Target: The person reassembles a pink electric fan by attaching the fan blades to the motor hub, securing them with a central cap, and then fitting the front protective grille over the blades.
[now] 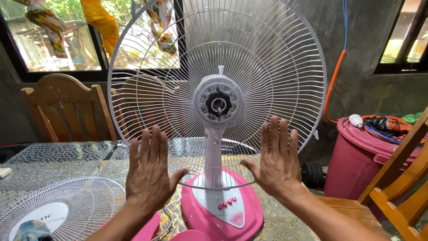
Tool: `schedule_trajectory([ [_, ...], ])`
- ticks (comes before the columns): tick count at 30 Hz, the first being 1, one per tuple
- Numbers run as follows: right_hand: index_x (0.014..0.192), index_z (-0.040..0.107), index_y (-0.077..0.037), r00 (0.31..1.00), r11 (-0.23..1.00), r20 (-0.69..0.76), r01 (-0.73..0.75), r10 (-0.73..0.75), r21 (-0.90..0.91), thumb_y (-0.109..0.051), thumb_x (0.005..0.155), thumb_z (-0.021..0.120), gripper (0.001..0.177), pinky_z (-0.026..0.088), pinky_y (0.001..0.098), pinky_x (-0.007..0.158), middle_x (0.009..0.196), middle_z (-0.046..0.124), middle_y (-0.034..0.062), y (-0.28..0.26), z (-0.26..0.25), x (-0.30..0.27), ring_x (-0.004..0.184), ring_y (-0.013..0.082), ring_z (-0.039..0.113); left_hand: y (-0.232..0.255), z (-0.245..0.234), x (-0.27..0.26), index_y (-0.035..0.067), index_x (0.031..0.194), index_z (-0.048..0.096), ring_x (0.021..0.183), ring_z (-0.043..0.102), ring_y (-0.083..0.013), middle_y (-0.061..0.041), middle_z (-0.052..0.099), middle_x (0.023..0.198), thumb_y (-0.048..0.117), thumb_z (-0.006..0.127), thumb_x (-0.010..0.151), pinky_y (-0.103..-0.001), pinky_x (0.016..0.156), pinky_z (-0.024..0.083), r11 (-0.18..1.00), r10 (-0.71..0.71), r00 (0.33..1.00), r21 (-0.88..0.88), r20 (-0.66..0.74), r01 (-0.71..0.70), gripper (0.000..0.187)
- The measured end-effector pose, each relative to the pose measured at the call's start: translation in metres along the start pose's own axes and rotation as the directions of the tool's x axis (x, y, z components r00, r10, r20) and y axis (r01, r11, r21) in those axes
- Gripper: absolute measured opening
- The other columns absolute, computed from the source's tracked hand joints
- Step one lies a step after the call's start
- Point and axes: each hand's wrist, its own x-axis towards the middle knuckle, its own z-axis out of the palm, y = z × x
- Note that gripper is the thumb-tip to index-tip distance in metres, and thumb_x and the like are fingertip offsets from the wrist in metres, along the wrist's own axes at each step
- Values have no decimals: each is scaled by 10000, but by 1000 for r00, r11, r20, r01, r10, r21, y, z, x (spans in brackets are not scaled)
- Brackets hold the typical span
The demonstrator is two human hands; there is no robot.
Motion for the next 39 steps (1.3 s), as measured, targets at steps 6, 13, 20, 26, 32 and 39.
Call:
schedule_trajectory([
  [6,1571,-7,40,769,923,-636,283,-56,260,-726,905,230,1042,-172,539,1179,1606,-166,299,-11,33,-18,1489,411,-245,14,7,-38,11,1559,132,1575,-19,-290,-177,77,1670,801,176,943,-539,1260,-110,999,11,1000,44,-27,-10,1002],
  [13,1442,299,96,724,818,-650,506,-231,274,-620,908,491,913,45,554,1193,1538,230,349,-23,44,-63,1472,460,122,36,-3,-59,-20,1452,377,1524,173,-421,-274,297,1562,657,403,972,-550,1234,83,989,110,984,-116,143,-93,830],
  [20,1135,783,-130,902,393,-365,430,-232,813,-285,939,678,271,608,301,846,1170,781,93,-29,14,-81,1040,201,769,52,-29,-42,16,1095,813,1002,720,-295,-217,785,1064,232,769,879,-400,820,559,274,-597,614,-588,516,761,308],
  [26,1042,697,-24,913,702,-409,295,-7,647,-547,893,707,544,576,405,928,1099,686,162,-18,-31,-47,1067,299,698,20,-35,0,20,1240,482,1003,647,-288,-228,611,1239,544,880,808,-316,671,524,-189,-952,18,-632,306,751,787],
  [32,1606,-8,21,506,794,-862,534,-25,291,-678,892,669,1207,148,686,1239,1600,51,427,-10,-55,12,1528,580,44,-3,-16,32,99,1341,401,1063,607,-316,-160,584,1349,572,788,740,-441,841,577,-517,-760,112,-700,640,493,857],
  [39,1584,-155,30,584,873,-812,393,5,288,-806,928,455,1224,14,719,1219,1587,-137,440,-36,-40,40,1500,595,-124,-1,4,40,130,1135,618,907,702,-170,-11,754,1055,552,564,943,-362,781,547,-610,-673,159,-663,723,433,466],
])
